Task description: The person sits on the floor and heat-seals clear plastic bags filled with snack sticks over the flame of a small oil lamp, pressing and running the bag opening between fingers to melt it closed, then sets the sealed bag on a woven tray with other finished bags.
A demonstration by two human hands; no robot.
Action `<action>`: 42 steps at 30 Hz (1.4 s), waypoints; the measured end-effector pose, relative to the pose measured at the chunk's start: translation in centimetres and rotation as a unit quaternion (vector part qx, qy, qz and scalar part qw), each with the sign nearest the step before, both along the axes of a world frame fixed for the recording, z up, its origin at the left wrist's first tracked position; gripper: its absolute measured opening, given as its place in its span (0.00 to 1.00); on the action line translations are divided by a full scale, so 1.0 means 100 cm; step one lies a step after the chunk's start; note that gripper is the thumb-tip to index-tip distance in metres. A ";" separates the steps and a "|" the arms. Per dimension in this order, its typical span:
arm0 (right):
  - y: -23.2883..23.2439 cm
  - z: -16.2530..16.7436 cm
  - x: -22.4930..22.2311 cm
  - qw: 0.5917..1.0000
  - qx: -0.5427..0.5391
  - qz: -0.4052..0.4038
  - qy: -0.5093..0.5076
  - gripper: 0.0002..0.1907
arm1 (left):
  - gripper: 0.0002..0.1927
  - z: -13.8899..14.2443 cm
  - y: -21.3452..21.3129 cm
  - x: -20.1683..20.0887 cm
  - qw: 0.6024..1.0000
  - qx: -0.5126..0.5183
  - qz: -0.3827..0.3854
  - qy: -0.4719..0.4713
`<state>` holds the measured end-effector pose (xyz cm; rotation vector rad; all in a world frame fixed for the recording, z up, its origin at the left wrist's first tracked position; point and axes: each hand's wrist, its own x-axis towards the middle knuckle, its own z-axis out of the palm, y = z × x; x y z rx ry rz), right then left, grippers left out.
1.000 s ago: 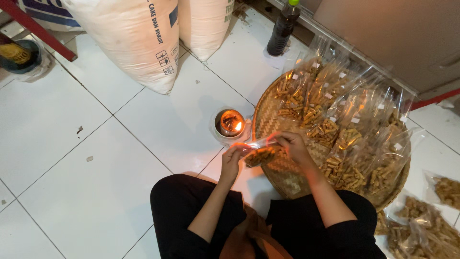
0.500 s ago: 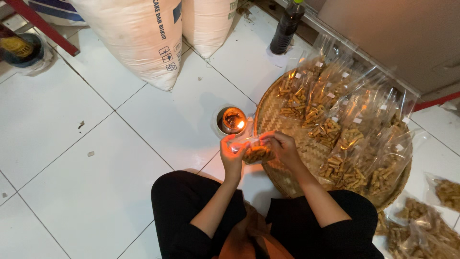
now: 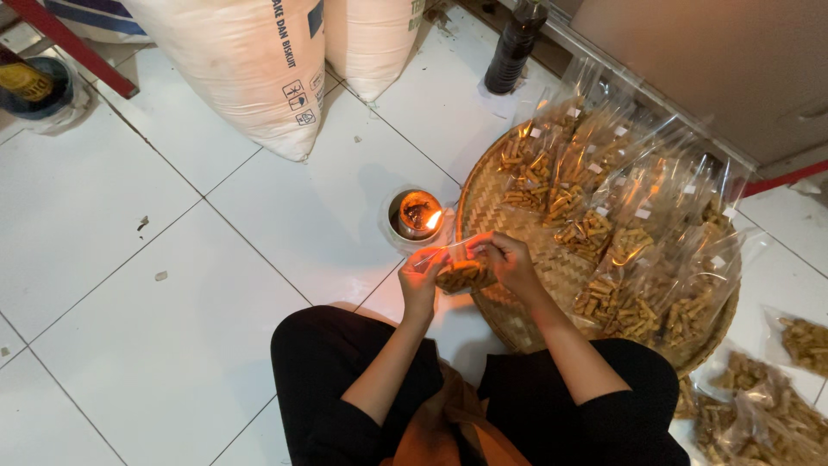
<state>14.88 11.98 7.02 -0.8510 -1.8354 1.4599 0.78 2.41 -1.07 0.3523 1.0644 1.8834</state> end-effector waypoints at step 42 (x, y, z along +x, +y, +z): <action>0.012 -0.012 -0.060 0.996 -0.082 0.006 0.021 0.07 | 0.08 -0.001 0.013 -0.012 0.996 -0.043 0.075 -0.002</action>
